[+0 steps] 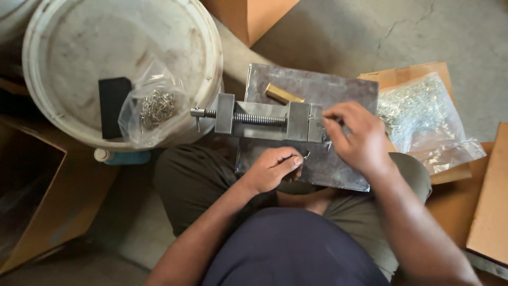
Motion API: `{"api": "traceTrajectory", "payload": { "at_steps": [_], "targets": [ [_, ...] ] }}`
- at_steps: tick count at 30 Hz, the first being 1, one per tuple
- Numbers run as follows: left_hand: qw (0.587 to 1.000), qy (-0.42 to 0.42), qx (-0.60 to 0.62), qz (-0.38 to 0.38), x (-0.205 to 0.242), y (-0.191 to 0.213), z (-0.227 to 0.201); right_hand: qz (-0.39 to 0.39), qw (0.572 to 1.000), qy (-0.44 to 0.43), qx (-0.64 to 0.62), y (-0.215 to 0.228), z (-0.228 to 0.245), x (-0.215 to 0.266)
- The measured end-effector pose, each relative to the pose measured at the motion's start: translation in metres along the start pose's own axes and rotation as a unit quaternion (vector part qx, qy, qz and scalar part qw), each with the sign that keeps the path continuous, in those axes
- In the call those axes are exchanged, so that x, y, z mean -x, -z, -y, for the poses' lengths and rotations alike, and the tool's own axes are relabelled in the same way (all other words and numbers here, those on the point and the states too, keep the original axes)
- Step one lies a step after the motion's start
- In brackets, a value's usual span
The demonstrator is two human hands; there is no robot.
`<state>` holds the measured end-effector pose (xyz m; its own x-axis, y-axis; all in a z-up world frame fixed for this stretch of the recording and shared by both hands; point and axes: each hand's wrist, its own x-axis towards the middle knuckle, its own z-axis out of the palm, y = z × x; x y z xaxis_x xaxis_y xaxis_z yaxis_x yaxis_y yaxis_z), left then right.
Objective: The person sits on the floor and repeatedly picks up small metal nails, places them into a metal bending tool, and bends them. They then remove the bent nails and place them on a metal plate. The person also adjusts the tool's screw mechanism during the process.
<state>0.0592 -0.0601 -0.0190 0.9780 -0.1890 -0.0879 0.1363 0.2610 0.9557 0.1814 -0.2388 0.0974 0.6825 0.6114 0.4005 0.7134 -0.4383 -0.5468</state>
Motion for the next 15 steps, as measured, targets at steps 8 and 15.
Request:
{"api": "traceTrajectory", "payload": {
  "at_steps": [8, 15],
  "targets": [
    [0.999, 0.009, 0.030, 0.006, 0.002, 0.002, -0.001, 0.089, 0.992, 0.044, 0.077, 0.005, 0.008, -0.035],
    [0.999, 0.009, 0.046, 0.014, 0.001, 0.003, -0.003, 0.102, 0.985, 0.079, 0.117, 0.005, 0.008, -0.037]
  ]
}}
